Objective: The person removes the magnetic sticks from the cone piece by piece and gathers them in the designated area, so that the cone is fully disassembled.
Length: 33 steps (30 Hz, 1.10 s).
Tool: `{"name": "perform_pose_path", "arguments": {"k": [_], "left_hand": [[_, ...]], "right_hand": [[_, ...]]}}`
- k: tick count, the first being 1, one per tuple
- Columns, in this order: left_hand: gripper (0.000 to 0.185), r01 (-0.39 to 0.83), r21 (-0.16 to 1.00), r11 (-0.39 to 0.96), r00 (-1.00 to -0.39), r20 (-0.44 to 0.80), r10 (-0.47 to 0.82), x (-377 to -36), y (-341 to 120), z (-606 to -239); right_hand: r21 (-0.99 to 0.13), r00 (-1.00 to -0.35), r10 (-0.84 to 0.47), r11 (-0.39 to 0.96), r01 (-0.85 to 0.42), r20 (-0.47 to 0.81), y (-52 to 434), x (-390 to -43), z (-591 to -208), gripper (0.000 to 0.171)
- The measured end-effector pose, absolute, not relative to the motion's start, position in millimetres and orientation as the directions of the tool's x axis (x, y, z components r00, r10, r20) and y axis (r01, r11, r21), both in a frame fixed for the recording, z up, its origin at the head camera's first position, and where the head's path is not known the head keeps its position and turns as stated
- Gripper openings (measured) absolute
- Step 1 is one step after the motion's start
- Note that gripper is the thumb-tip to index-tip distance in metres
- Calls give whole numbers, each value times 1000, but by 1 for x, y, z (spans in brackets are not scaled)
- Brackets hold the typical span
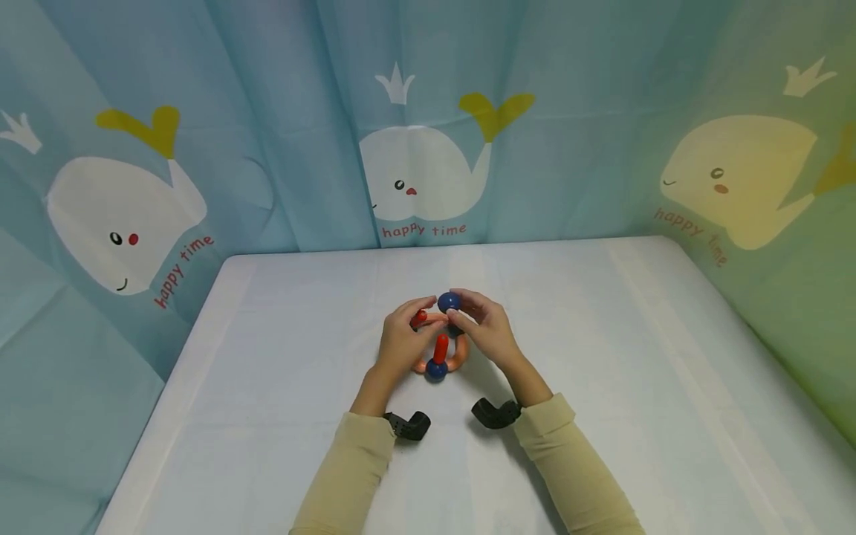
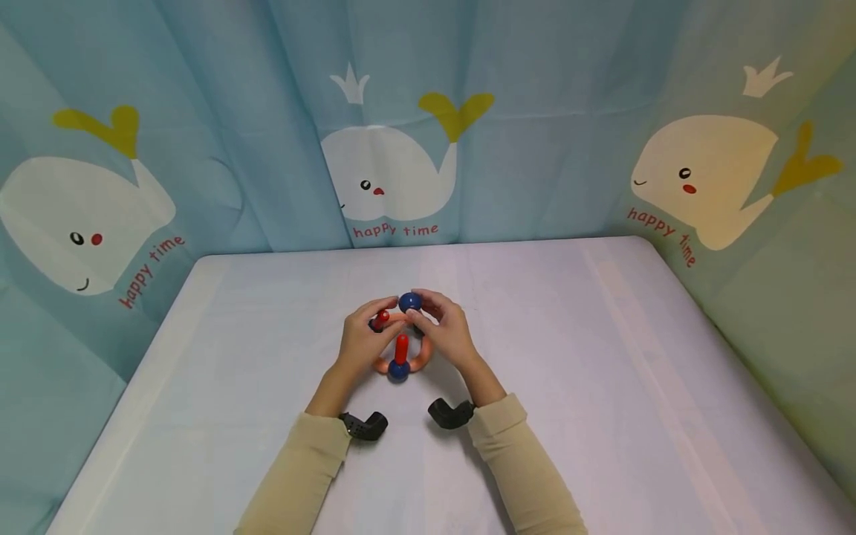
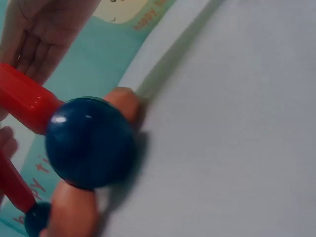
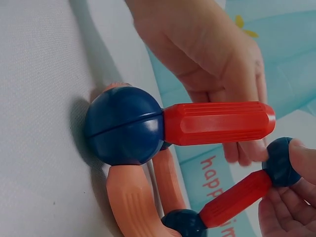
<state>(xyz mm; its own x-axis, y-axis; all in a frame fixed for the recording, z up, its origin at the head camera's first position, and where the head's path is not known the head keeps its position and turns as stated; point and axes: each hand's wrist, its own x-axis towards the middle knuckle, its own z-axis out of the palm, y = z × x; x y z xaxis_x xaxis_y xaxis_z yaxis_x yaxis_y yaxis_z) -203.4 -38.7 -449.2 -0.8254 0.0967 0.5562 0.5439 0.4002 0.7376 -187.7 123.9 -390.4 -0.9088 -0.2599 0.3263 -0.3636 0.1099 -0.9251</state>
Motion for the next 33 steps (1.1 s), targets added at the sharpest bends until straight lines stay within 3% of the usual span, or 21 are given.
{"name": "perform_pose_path", "arguments": {"k": [11,24,33], "left_hand": [[24,400,783,476,-916,360,178,-219,-35,-436],[20,443,763,471,-895,406,184,-222,-30,-437],[26,370,819,438,-929,330,168,-219,-32,-436]], "right_hand": [[-926,-903,-269,87,-368,334,123,-188,-391,34],[-903,-891,-233,92,-419,389,124,-188,-390,34],[-874,-879,-122,109,-473,460,132,-194,-389,35]]}}
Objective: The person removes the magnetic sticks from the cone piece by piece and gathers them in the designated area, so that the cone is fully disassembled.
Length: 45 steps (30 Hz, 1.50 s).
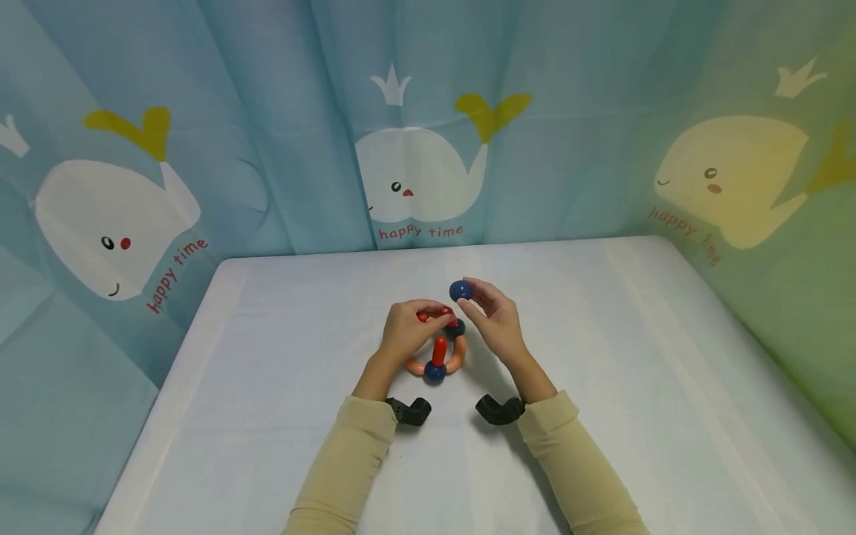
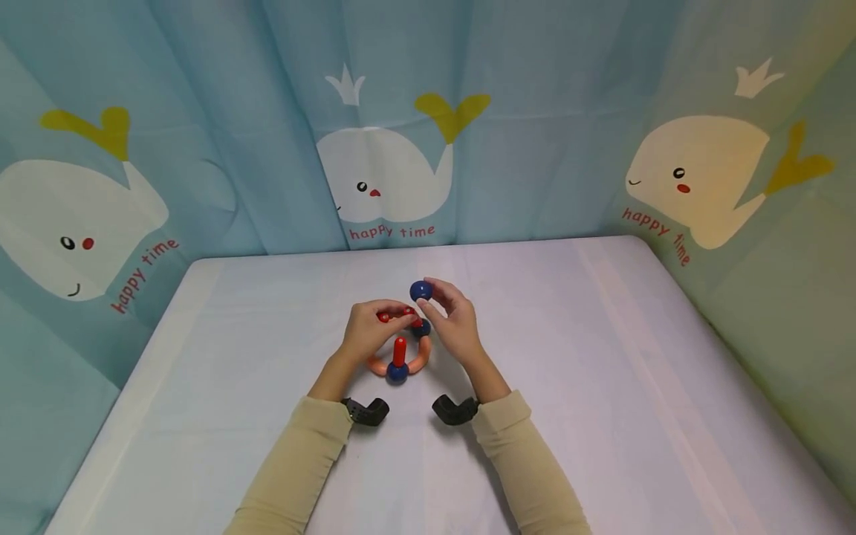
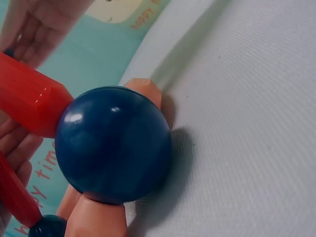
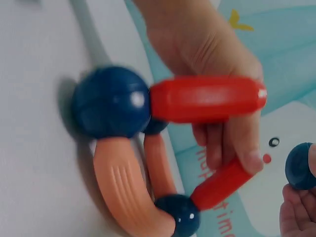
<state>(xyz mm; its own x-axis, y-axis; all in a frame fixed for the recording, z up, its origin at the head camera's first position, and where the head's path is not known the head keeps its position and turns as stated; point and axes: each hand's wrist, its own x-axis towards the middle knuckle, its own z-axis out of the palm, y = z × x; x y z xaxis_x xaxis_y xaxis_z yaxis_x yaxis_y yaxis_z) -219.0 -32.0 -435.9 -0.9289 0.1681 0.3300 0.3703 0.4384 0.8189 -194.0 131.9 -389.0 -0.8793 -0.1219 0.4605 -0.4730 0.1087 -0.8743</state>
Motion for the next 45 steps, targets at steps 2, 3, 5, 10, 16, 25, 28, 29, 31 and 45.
{"name": "perform_pose_path", "arguments": {"k": [2,3,5,10,16,25,28,29,31,45], "left_hand": [[27,366,819,441,-931,323,172,-219,-32,-436],[27,364,820,441,-931,320,175,-218,-33,-436],[27,353,826,440,-936,305,177,-219,-32,-436],[30,326,834,446,-945,273,179,-220,-31,-435],[31,315,832,457,-949,260,180,-220,-31,-436],[29,325,838,439,-945,268,189,-218,-31,-436],[30,326,836,441,-945,271,184,-218,-31,-437],[30,326,835,443,-945,272,182,-218,-31,-437],[30,326,834,445,-945,274,178,-218,-32,-438],[37,467,761,449,-871,482,89,-199,-52,-426]], "right_hand": [[-879,-886,-130,128,-460,445,136,-198,-391,35],[-881,-890,-130,139,-452,436,138,-201,-392,36],[-881,-897,-127,173,-441,424,144,-206,-394,36],[-875,-918,-130,277,-396,374,161,-222,-403,37],[-890,-949,-161,334,-312,272,179,-247,-429,40],[-853,-971,-161,466,-235,179,195,-262,-450,41],[-820,-972,-169,524,-231,166,196,-262,-452,41],[-805,-972,-172,547,-230,161,196,-262,-452,41],[-780,-973,-175,584,-225,151,196,-262,-452,42],[-807,-990,-101,575,-135,94,205,-252,-436,51]]}}
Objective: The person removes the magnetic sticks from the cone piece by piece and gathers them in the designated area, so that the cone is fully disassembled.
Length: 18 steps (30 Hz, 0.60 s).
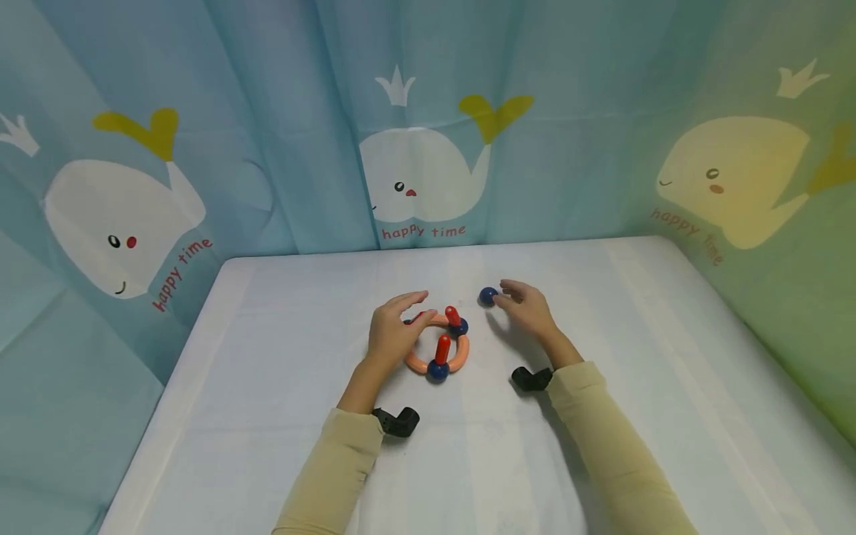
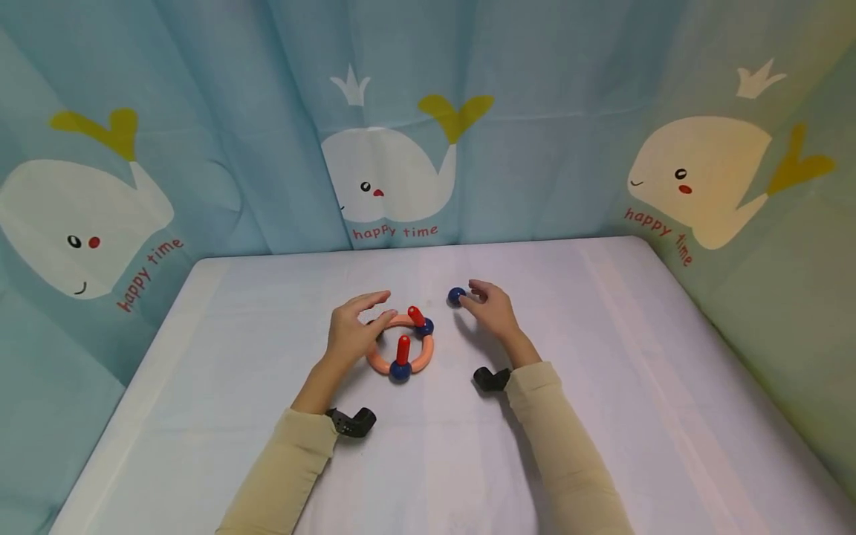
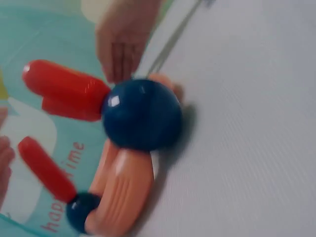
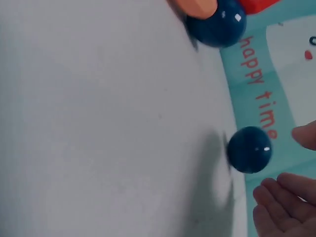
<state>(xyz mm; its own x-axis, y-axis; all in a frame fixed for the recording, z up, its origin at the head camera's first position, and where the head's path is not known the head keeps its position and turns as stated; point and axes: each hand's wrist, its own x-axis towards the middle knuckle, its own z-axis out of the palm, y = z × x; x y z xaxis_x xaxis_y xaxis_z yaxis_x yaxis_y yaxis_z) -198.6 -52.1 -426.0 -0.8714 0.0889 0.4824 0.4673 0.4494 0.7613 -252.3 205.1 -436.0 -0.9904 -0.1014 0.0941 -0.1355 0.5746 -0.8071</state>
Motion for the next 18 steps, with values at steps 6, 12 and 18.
{"name": "perform_pose_path", "arguments": {"k": [6,12,18], "left_hand": [[34,593,691,414,-784,612,102,-175,-70,-429],[43,497,752,432,-868,441,231,-155,-73,-446],[54,440,742,505,-896,330,296,-152,-64,-454]], "right_hand": [[-827,-978,-97,523,-208,185,202,-237,-429,49],[-864,-967,-91,435,-253,238,192,-212,-427,40],[-891,-950,-195,344,-298,243,177,-189,-426,34]]}}
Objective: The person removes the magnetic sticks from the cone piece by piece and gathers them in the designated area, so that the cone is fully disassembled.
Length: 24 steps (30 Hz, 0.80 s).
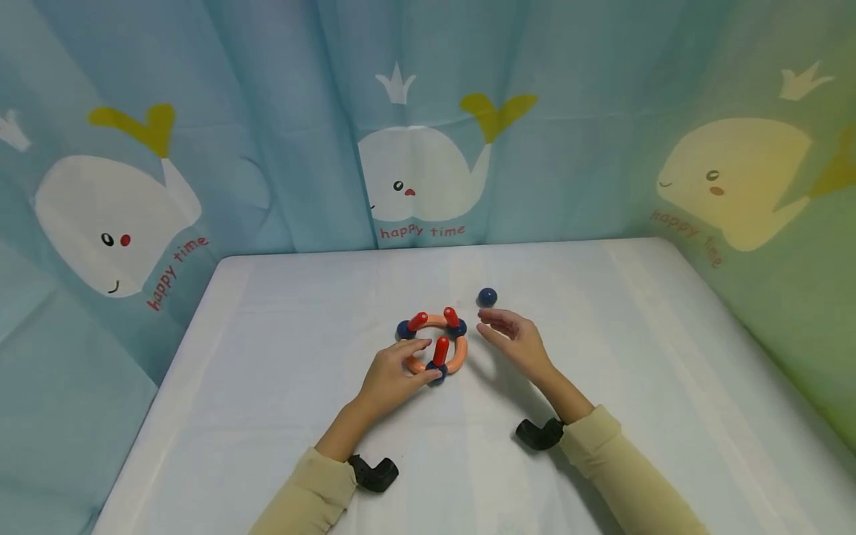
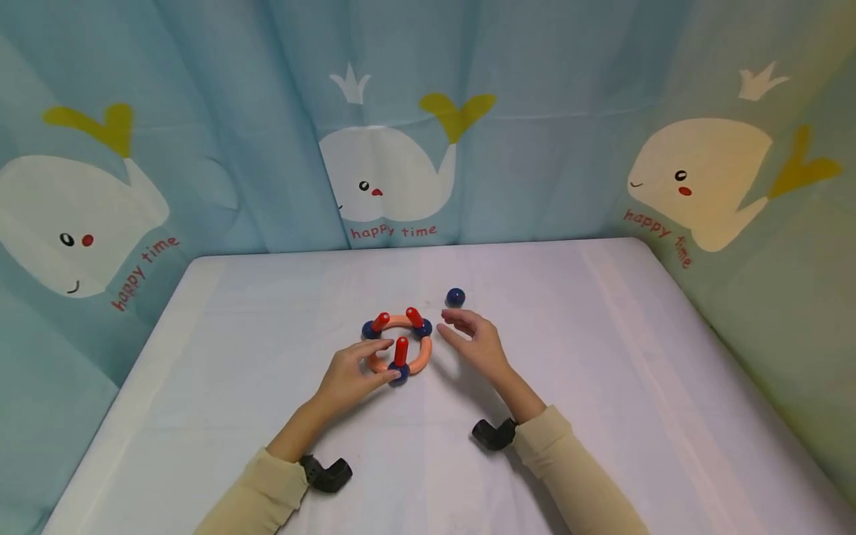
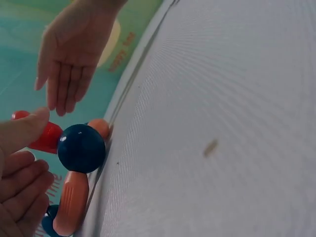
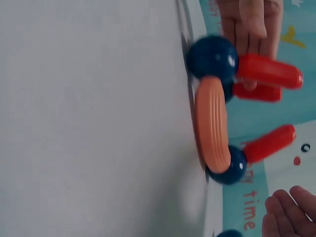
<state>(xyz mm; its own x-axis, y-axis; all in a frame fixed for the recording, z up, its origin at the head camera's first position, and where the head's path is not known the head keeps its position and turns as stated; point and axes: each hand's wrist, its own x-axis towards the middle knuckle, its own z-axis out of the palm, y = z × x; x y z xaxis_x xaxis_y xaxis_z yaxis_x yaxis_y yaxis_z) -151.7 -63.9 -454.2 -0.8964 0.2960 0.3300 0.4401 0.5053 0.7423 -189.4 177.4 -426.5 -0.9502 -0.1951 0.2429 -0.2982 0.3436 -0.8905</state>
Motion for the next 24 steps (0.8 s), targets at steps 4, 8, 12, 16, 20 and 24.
{"name": "perform_pose_path", "arguments": {"k": [4,8,12,16,20,24], "left_hand": [[54,458,738,496,-888,355,292,-152,-62,-456],[56,493,715,495,-869,381,316,-153,-61,-459],[60,511,695,507,-859,390,331,-153,-60,-462],[58,523,701,486,-851,396,345,-154,-60,-464],[51,556,705,440,-827,416,379,-155,-59,-465],[44,579,685,441,-811,431,396,-155,-58,-466]], "right_hand": [[-910,-945,-225,288,-297,237,169,-181,-428,32],[-921,-932,-287,252,-296,221,161,-173,-430,34],[-935,-906,-359,183,-303,223,151,-165,-434,35],[-942,-904,-364,156,-297,225,140,-162,-436,34],[-931,-895,-366,157,-329,255,130,-158,-427,30],[-919,-897,-356,189,-345,263,122,-153,-414,28]]}}
